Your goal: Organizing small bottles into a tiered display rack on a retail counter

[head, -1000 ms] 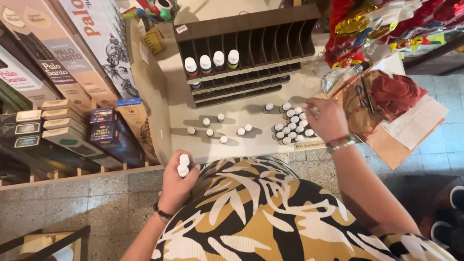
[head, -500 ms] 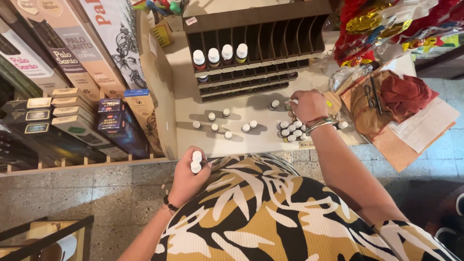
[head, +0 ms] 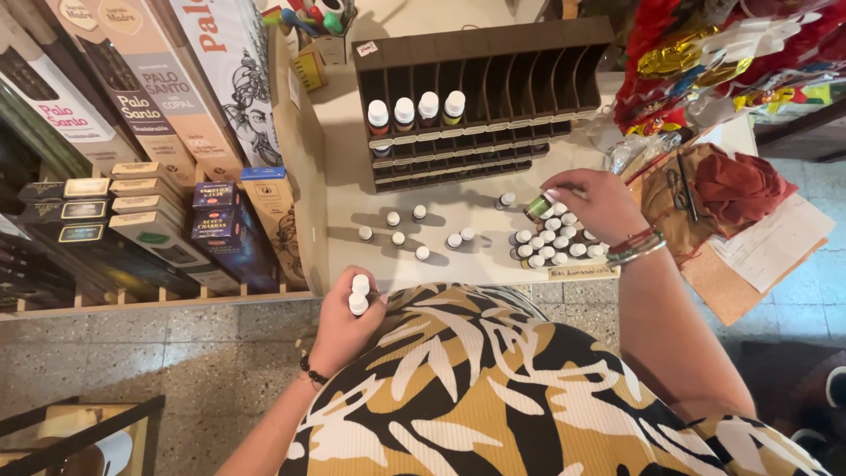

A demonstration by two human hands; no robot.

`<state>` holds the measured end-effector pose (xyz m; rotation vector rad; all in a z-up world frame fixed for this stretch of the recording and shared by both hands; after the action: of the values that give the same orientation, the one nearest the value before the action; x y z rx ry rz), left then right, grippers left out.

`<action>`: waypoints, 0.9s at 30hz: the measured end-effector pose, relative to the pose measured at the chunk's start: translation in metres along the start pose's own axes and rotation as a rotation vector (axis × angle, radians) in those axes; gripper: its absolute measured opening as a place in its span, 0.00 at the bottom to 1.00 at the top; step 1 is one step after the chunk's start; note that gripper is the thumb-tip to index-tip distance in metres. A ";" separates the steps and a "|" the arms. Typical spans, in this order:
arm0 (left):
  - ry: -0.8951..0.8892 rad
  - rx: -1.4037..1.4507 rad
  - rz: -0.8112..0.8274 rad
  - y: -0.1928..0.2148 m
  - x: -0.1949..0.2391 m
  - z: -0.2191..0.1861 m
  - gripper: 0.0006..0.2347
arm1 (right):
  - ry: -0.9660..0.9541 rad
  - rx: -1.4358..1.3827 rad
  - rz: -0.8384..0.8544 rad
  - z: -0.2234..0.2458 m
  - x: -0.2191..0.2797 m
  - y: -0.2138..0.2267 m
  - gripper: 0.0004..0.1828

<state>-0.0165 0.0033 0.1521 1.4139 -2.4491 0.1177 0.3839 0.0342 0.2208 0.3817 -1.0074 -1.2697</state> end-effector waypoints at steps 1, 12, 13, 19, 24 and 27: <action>0.000 0.001 -0.003 0.000 -0.001 0.003 0.05 | 0.002 0.001 0.002 0.005 0.004 0.002 0.12; -0.015 0.019 0.033 -0.003 -0.009 0.014 0.05 | 0.178 -0.125 0.053 0.034 0.022 -0.005 0.10; -0.016 0.018 0.031 -0.005 -0.009 0.011 0.05 | 0.180 -0.125 0.053 0.036 0.020 -0.014 0.10; -0.022 0.041 0.164 -0.029 -0.013 -0.027 0.07 | 0.486 -0.286 0.315 0.078 0.015 -0.087 0.10; -0.014 0.070 0.245 -0.046 -0.027 -0.008 0.16 | 0.606 -0.368 0.299 0.138 0.034 -0.097 0.08; 0.027 0.115 0.225 -0.048 -0.018 -0.012 0.16 | 0.550 -0.458 0.269 0.129 0.037 -0.117 0.09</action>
<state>0.0357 -0.0038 0.1545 1.1661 -2.6078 0.3298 0.2096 0.0001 0.2203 0.2087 -0.2750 -1.0285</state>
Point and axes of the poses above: each hand's wrist, its own x-axis away from the middle knuckle, its own y-axis out of the back of the hand, z = x × y, the point moved 5 cm from there along -x, towards the middle knuckle, and after that the axes turned 15 degrees about z, right-handed, at the moved point
